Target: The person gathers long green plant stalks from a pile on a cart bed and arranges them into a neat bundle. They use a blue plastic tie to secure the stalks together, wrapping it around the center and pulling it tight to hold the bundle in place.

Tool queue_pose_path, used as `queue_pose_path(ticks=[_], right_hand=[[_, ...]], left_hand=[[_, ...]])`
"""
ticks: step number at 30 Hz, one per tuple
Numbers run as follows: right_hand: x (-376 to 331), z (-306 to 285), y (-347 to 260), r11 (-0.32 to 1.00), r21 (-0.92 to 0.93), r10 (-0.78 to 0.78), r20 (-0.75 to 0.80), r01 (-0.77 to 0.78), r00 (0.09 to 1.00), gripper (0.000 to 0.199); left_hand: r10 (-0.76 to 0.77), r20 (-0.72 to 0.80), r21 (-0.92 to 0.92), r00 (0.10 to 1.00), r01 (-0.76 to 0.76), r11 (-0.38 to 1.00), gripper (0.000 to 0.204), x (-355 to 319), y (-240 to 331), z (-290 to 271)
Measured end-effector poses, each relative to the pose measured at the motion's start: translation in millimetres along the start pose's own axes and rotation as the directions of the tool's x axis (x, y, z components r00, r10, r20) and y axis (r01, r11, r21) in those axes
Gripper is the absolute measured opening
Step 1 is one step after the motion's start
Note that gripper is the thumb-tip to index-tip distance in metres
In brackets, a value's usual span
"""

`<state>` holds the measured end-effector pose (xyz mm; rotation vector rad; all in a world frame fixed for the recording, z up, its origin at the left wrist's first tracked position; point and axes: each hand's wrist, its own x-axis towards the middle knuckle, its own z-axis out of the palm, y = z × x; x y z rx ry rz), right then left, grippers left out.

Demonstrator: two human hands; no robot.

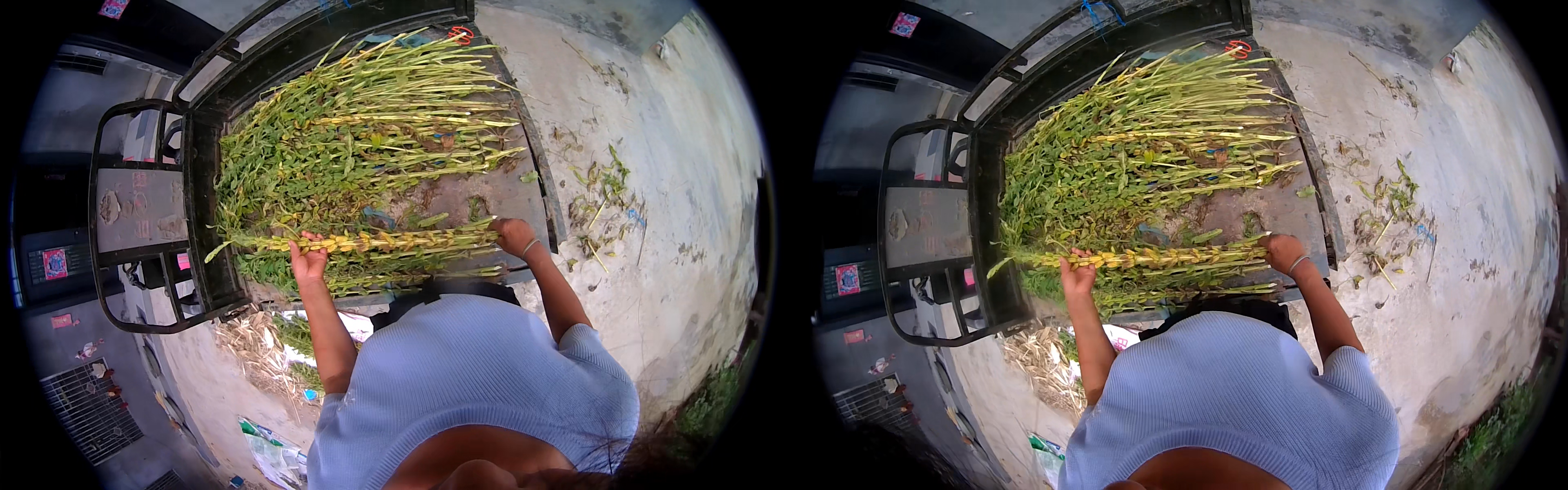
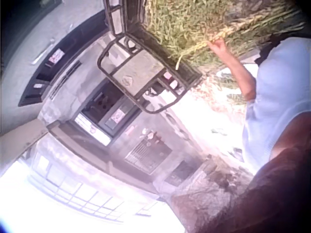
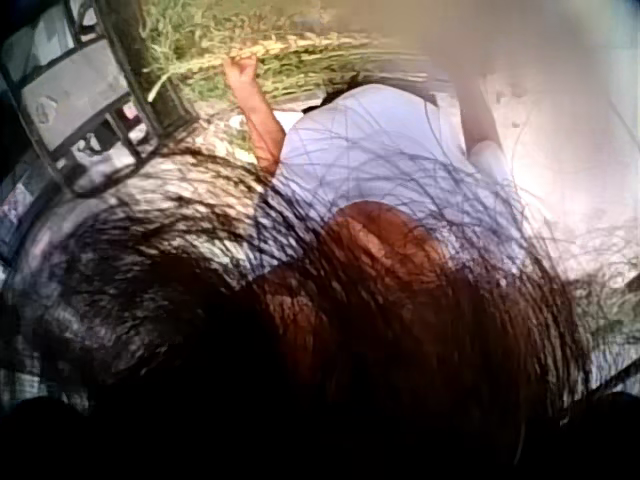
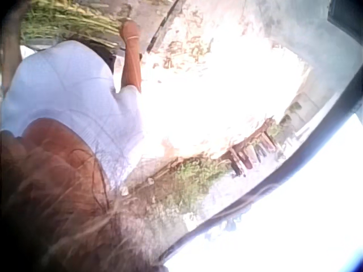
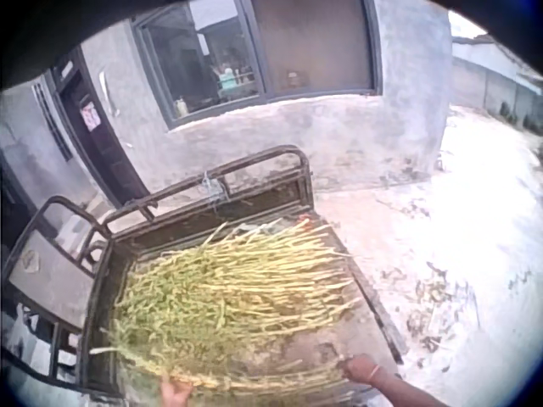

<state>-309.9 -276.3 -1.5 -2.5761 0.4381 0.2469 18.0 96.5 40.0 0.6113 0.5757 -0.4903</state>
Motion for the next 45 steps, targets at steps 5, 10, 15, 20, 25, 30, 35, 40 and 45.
queue_pose_path(ticks=[5, 10, 15, 20, 25, 30, 35, 40, 45], right_hand=[[5.4, 29.5, -8.2, 0.985, -0.154, 0.101, 0.138, -0.079, 0.985, 0.022], [13.4, 58.0, 11.6, 0.926, -0.340, 0.254, 0.228, -0.167, 0.940, 0.021], [27.6, 64.3, 5.6, 0.911, -0.368, 0.261, 0.163, -0.187, 0.952, 0.020], [35.2, 61.5, 4.3, 0.908, -0.395, 0.255, 0.259, -0.139, 0.932, 0.020], [15.8, 44.3, 3.4, 0.943, -0.305, -0.155, -0.036, 0.137, 0.987, 0.021], [-10.4, 8.7, -19.5, 0.896, -0.289, -0.413, -0.256, 0.338, 0.874, 0.021], [-24.2, 18.9, -16.7, 0.899, -0.356, -0.314, -0.119, 0.255, 0.942, 0.024], [-21.5, 67.5, 3.4, 0.879, -0.455, -0.087, 0.141, 0.143, 0.986, 0.020], [-5.3, 44.6, 1.5, 0.956, -0.289, 0.028, 0.262, 0.050, 0.965, 0.023]], left_hand=[[-0.097, -0.165, 0.149, 0.981, 0.122, 0.981, 0.043, 29.5, 0.0, -105.9], [0.019, -0.517, 0.310, 0.856, 0.166, 0.936, 0.053, 25.2, -42.0, -109.2], [0.077, -0.449, 0.432, 0.890, 0.141, 0.891, 0.041, 12.4, -47.0, -130.0], [0.128, -0.419, 0.474, 0.899, 0.096, 0.875, 0.028, -9.2, -49.9, -141.7], [0.272, -0.288, 0.649, 0.918, -0.022, 0.761, 0.018, -23.8, -48.0, -188.6], [0.600, 0.229, 0.973, 0.767, -0.170, -0.155, 0.021, -33.9, -65.1, -164.0], [0.158, 0.635, 0.622, 0.757, -0.379, -0.686, 0.052, -43.4, -89.4, -73.9], [-0.193, 0.370, 0.524, 0.908, -0.376, -0.764, 0.069, -28.8, -120.8, -74.2], [-0.215, 0.230, 0.599, 0.949, -0.312, -0.737, 0.076, -24.7, -123.8, -68.0]])
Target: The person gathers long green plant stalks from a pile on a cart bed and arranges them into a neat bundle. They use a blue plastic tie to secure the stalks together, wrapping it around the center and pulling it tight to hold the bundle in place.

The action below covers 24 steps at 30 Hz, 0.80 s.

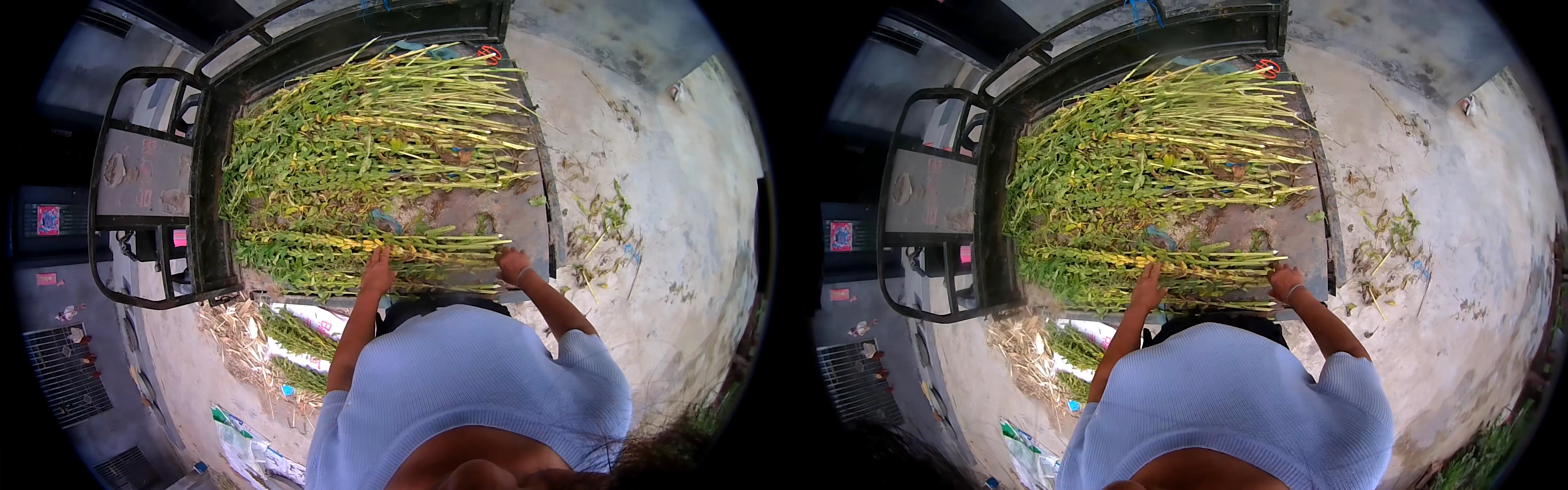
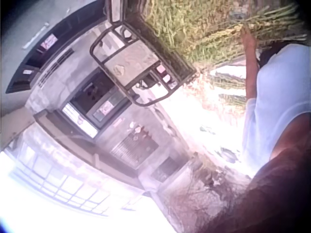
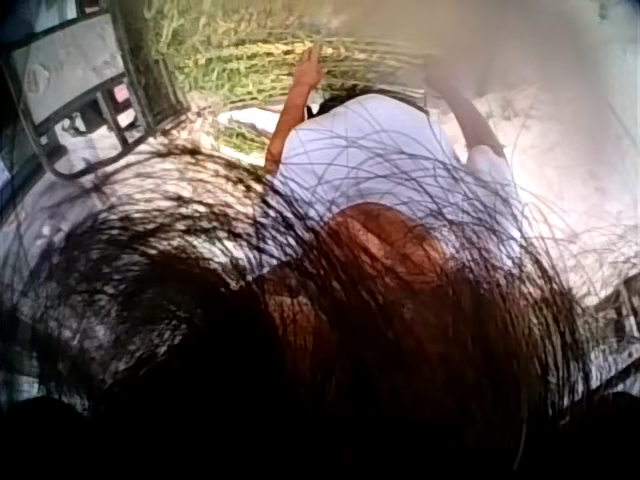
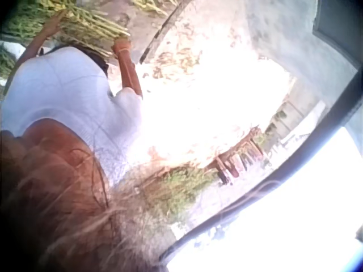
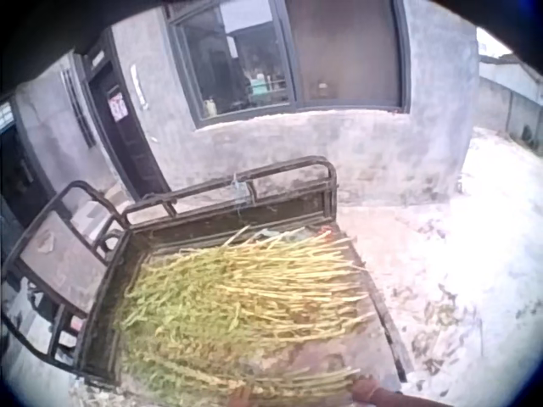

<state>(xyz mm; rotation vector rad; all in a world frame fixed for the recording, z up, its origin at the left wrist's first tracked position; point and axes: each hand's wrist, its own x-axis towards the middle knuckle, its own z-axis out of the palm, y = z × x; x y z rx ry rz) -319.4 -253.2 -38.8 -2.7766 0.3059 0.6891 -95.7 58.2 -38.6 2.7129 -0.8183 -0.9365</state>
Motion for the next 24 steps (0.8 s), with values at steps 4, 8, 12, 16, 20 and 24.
queue_pose_path(ticks=[4, 8, 12, 16, 20, 24], right_hand=[[50.5, -36.9, 14.7, 0.989, 0.144, 0.032, -0.156, -0.010, 0.987, 0.041], [123.8, -93.7, -1.9, 0.994, 0.060, 0.110, -0.295, -0.096, 0.949, 0.066], [202.0, -99.4, -20.4, 0.977, -0.139, 0.114, -0.294, -0.160, 0.949, 0.082], [243.1, -90.4, -51.0, 0.961, -0.127, 0.239, -0.063, -0.245, 0.969, 0.071], [248.1, -77.4, -60.0, 0.956, -0.096, 0.272, -0.053, -0.276, 0.961, 0.066], [240.3, -90.6, -54.3, 0.980, -0.152, 0.120, -0.048, -0.126, 0.992, 0.054]], left_hand=[[-0.030, 0.001, 0.046, 1.000, 0.029, 0.998, 0.076, -5.5, 4.7, -3.8], [-0.072, 0.050, 0.083, 0.996, 0.068, 0.994, 0.080, -12.9, 5.5, -0.4], [0.003, 0.011, 0.059, 1.000, -0.004, 0.998, 0.085, -18.8, 3.8, -7.3], [-0.014, 0.110, 0.018, 0.994, 0.012, 1.000, 0.078, -16.1, 1.9, -28.7], [0.013, 0.016, -0.056, 1.000, -0.012, 0.998, 0.069, -22.3, -9.7, -23.4], [-0.027, -0.019, -0.117, 0.999, 0.025, 0.993, 0.061, -25.2, -6.8, -22.0]])
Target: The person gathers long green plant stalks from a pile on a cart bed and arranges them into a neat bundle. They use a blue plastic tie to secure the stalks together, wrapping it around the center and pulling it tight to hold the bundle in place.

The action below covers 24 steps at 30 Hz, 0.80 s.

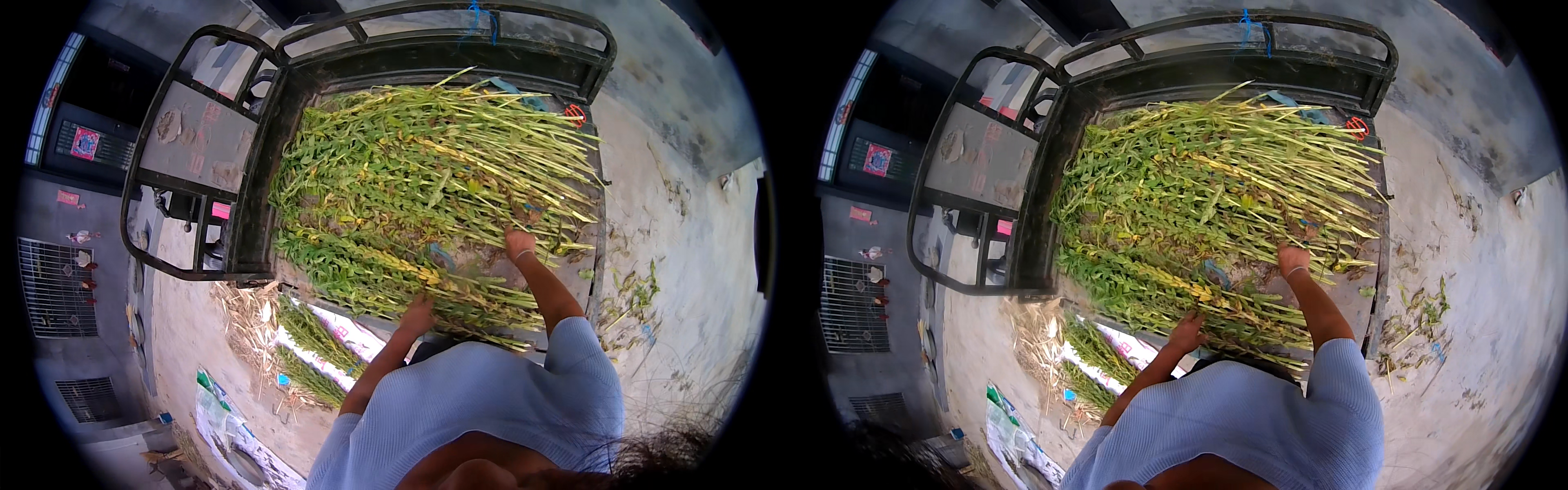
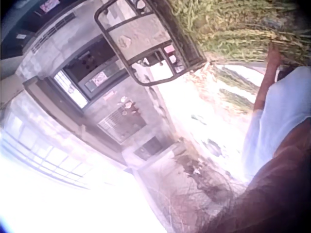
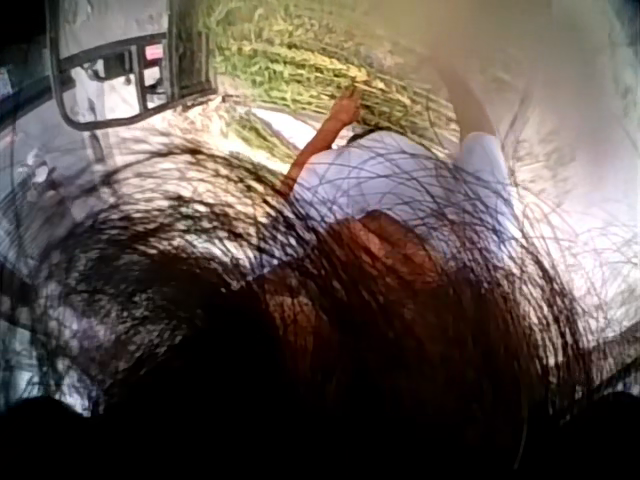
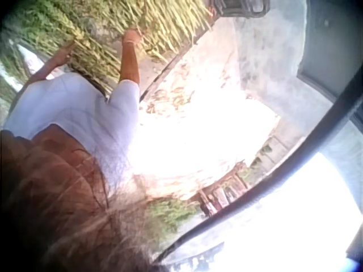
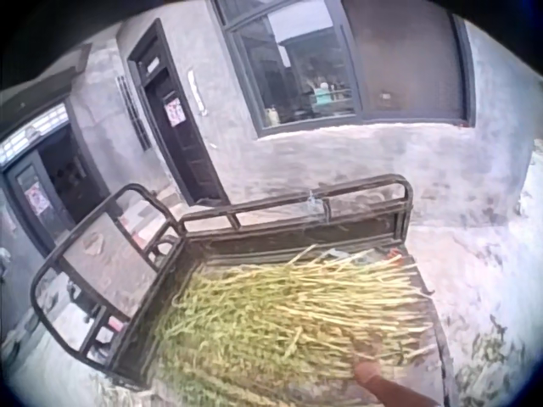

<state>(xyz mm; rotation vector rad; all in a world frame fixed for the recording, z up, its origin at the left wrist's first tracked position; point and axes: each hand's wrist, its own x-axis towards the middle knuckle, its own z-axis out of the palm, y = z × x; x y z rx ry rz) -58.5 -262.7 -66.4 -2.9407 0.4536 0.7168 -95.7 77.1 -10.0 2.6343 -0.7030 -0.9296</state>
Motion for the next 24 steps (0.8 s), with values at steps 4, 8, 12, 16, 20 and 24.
queue_pose_path(ticks=[4, 8, 12, 16, 20, 24], right_hand=[[-6.8, -43.5, 2.9, 0.991, -0.105, -0.105, -0.169, 0.088, 0.980, 0.023], [-10.2, -130.3, 1.1, 0.945, -0.281, -0.244, -0.261, 0.168, 0.934, 0.021], [-11.6, -222.2, -4.3, 0.895, -0.341, -0.417, -0.403, 0.289, 0.815, 0.009], [-35.8, -363.5, -30.2, 0.779, -0.558, -0.610, -0.572, 0.284, 0.548, 0.006], [-82.1, -459.5, -51.3, 0.673, -0.733, -0.711, -0.605, 0.098, 0.358, 0.003], [-142.5, -516.3, 13.8, 0.731, -0.676, -0.642, -0.727, -0.091, 0.243, 0.009]], left_hand=[[-0.016, 0.024, -0.074, 1.000, 0.018, 0.997, 0.051, -6.9, 2.5, -4.2], [0.125, -0.084, -0.080, 0.989, -0.132, 0.988, 0.044, -5.7, -20.0, 2.7], [-0.031, -0.168, -0.253, 0.985, -0.013, 0.967, 0.043, 2.5, -29.6, 13.1], [0.000, -0.208, -0.308, 0.978, -0.065, 0.949, 0.040, 11.3, -30.4, 20.1], [-0.029, -0.278, -0.410, 0.960, -0.092, 0.908, 0.038, -3.9, -34.3, 21.1], [-0.072, -0.363, -0.470, 0.929, -0.116, 0.875, 0.037, -27.3, -24.6, 11.2]])
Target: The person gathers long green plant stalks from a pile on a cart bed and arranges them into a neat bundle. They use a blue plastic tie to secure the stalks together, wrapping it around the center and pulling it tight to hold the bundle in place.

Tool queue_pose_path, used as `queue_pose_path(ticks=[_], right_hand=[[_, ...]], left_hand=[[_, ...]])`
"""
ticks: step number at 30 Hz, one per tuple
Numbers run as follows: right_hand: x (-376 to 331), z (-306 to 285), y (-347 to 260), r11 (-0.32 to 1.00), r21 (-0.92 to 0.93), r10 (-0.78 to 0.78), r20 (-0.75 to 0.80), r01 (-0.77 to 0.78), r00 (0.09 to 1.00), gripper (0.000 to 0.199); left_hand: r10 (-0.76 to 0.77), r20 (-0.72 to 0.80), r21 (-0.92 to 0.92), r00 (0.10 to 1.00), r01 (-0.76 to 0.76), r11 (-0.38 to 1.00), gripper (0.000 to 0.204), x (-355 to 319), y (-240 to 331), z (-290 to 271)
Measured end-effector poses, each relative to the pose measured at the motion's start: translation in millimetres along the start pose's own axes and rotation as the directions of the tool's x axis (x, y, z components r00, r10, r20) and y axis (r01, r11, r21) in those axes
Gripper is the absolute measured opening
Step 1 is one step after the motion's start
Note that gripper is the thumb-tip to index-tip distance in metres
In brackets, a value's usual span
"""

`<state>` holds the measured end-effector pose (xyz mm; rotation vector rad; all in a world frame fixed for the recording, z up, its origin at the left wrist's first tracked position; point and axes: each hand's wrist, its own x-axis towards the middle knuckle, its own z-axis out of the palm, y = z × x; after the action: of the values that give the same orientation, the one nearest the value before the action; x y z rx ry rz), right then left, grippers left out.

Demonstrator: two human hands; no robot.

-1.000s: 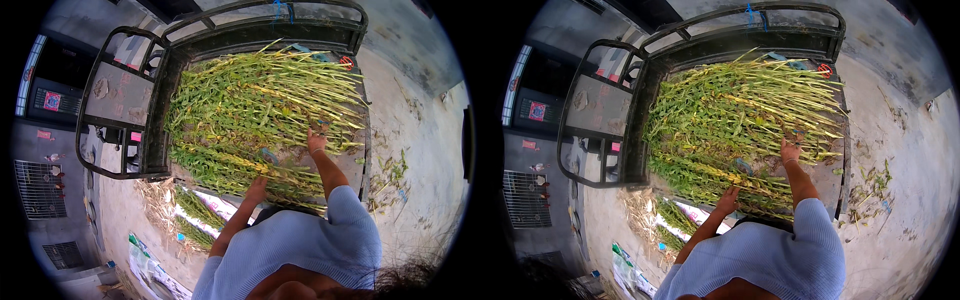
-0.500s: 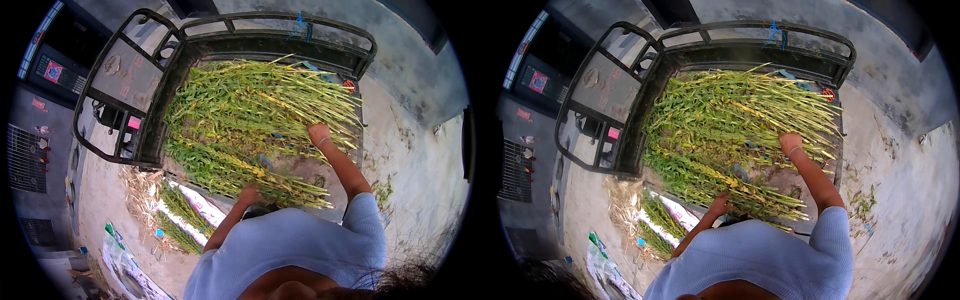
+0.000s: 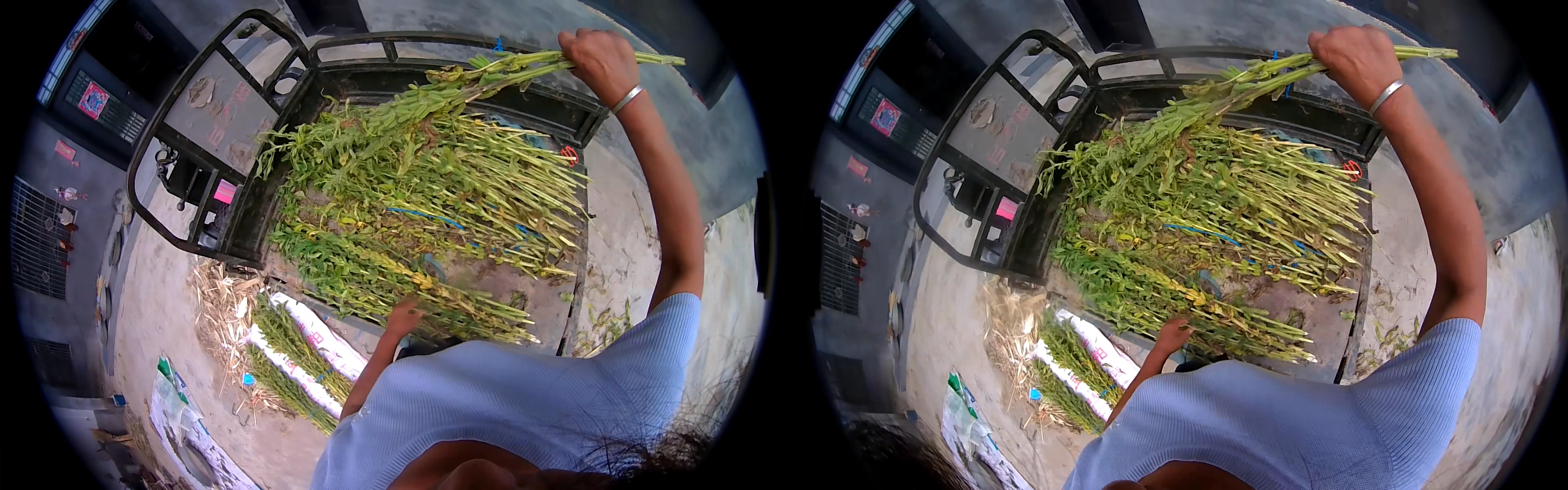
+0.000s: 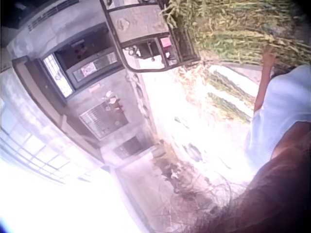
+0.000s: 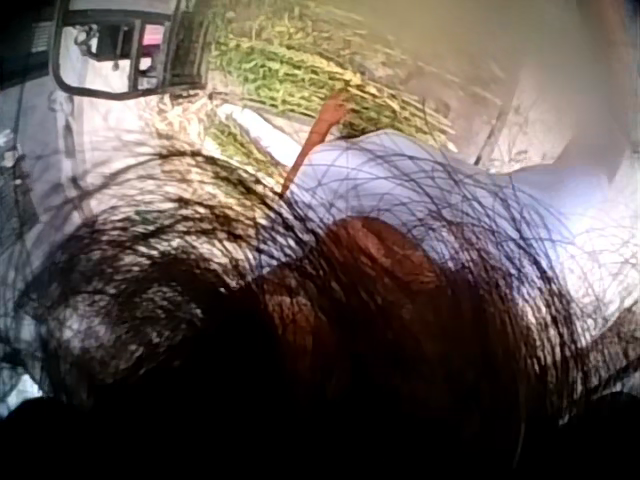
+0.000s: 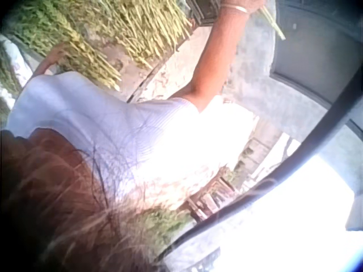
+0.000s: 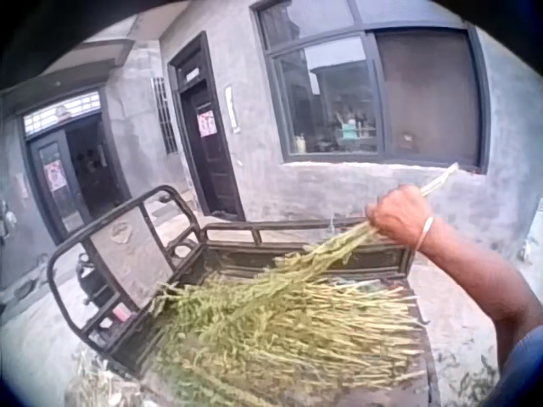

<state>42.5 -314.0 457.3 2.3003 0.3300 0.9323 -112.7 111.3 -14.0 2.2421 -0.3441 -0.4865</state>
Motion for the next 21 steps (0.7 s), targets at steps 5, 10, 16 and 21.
queue_pose_path(ticks=[5, 10, 16, 21], right_hand=[[-139.0, 41.8, 29.7, 0.946, -0.067, 0.306, 0.511, -0.317, 0.803, 0.018], [-211.6, 64.0, -17.0, 0.966, -0.034, 0.224, 0.608, -0.257, 0.762, 0.018], [-209.7, 10.0, 4.1, 0.920, -0.018, 0.361, 0.426, -0.391, 0.829, 0.020], [-242.4, 18.1, -32.4, 0.831, 0.115, 0.345, 0.660, -0.544, 0.667, 0.029]], left_hand=[[-0.055, 0.057, 0.059, 0.997, 0.052, 0.997, 0.038, 4.2, -40.3, 28.5], [-0.011, 0.062, 0.000, 0.998, 0.011, 1.000, 0.038, 2.9, -40.8, 34.6], [-0.116, 0.064, -0.170, 0.991, 0.126, 0.977, 0.033, 4.9, -5.5, 27.1], [-0.065, 0.044, -0.217, 0.997, 0.073, 0.973, 0.027, 14.3, -37.1, 52.0]])
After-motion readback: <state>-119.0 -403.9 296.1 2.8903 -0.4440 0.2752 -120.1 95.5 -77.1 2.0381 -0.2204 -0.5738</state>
